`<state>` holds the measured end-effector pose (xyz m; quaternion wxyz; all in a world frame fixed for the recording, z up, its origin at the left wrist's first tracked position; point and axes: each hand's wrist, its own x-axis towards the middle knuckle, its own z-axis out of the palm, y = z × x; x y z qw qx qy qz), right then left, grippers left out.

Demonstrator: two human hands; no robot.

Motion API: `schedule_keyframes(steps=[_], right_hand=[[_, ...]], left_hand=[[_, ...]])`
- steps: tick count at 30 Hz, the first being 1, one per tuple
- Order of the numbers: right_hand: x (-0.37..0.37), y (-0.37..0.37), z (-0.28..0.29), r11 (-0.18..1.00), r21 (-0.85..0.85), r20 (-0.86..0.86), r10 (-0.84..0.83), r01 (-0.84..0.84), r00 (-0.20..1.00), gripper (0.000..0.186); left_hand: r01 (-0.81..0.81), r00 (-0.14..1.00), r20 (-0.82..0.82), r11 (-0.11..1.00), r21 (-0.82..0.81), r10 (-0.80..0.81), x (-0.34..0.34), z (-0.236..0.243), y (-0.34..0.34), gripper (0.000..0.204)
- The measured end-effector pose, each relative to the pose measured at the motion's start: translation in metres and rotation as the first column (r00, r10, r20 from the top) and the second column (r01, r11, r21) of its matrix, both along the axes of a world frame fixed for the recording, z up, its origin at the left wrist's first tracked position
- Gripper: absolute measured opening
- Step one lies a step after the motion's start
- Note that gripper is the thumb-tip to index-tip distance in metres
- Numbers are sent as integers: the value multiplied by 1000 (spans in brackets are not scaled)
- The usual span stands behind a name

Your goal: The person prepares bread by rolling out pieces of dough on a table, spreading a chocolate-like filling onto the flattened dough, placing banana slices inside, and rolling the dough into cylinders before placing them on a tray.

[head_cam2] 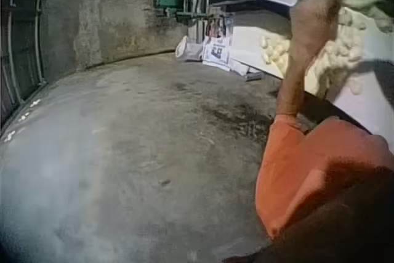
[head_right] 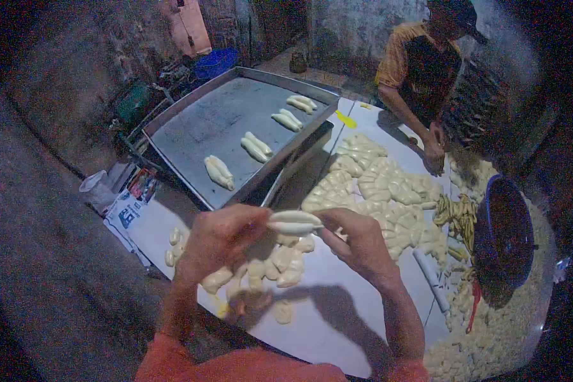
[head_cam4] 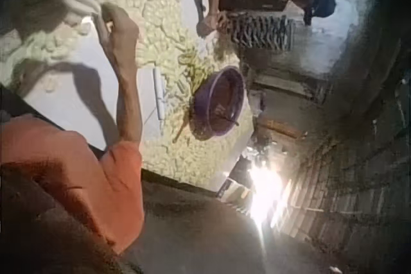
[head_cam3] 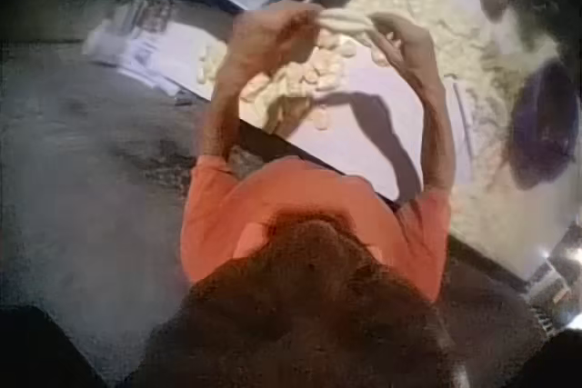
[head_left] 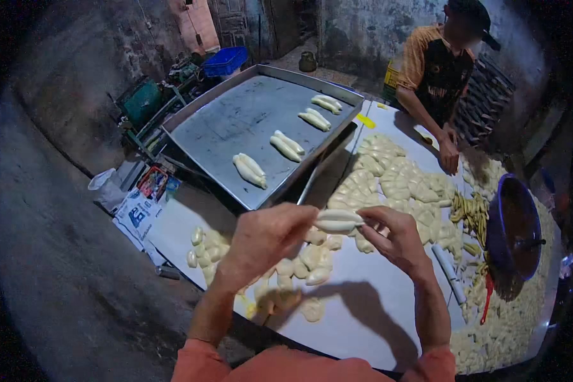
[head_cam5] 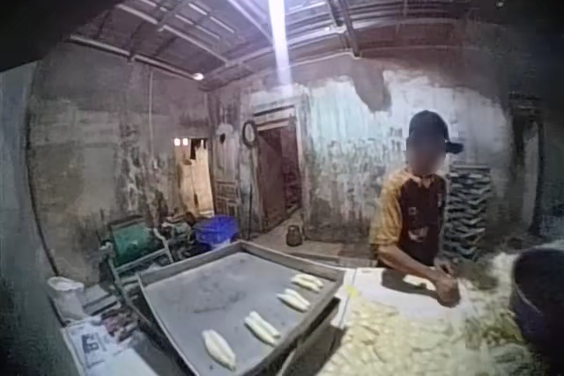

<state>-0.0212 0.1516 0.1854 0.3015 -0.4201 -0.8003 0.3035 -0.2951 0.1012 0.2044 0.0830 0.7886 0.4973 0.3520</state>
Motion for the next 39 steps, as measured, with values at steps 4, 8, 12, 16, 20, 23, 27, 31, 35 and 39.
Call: schedule_keyframes(steps=[4,8,12,16,20,23,27,31,35,39], right_hand=[[-116,69,23,925,334,63,169,-180,984,27],[-213,123,44,937,271,189,173,-221,967,23],[-300,155,31,962,197,220,144,-188,965,24],[-371,168,12,961,205,278,122,-183,953,24],[-398,174,-22,939,293,427,40,-180,903,24],[-397,173,-27,951,267,423,28,-154,906,22],[-396,185,-39,921,334,276,110,-202,955,22],[-391,183,-27,939,232,263,189,-253,946,21],[-386,181,-23,938,214,273,212,-274,938,21],[-405,188,-18,945,243,281,149,-220,948,22]], left_hand=[[-233,971,-76,965,-118,225,-110,28,40,30],[-283,957,-94,952,-117,273,-202,29,92,30],[-173,981,53,961,-215,189,-283,26,146,30],[-204,977,4,937,-285,214,-343,17,179,38],[-276,929,-336,896,-349,155,-359,-19,206,40],[-281,929,-322,915,-288,184,-354,-27,208,40],[-235,947,-299,893,-383,121,-352,-28,223,35],[-183,967,-240,891,-416,87,-354,-28,225,30],[-131,980,-192,911,-392,58,-353,-21,223,30],[-120,989,-116,941,-317,87,-373,-22,231,26]])
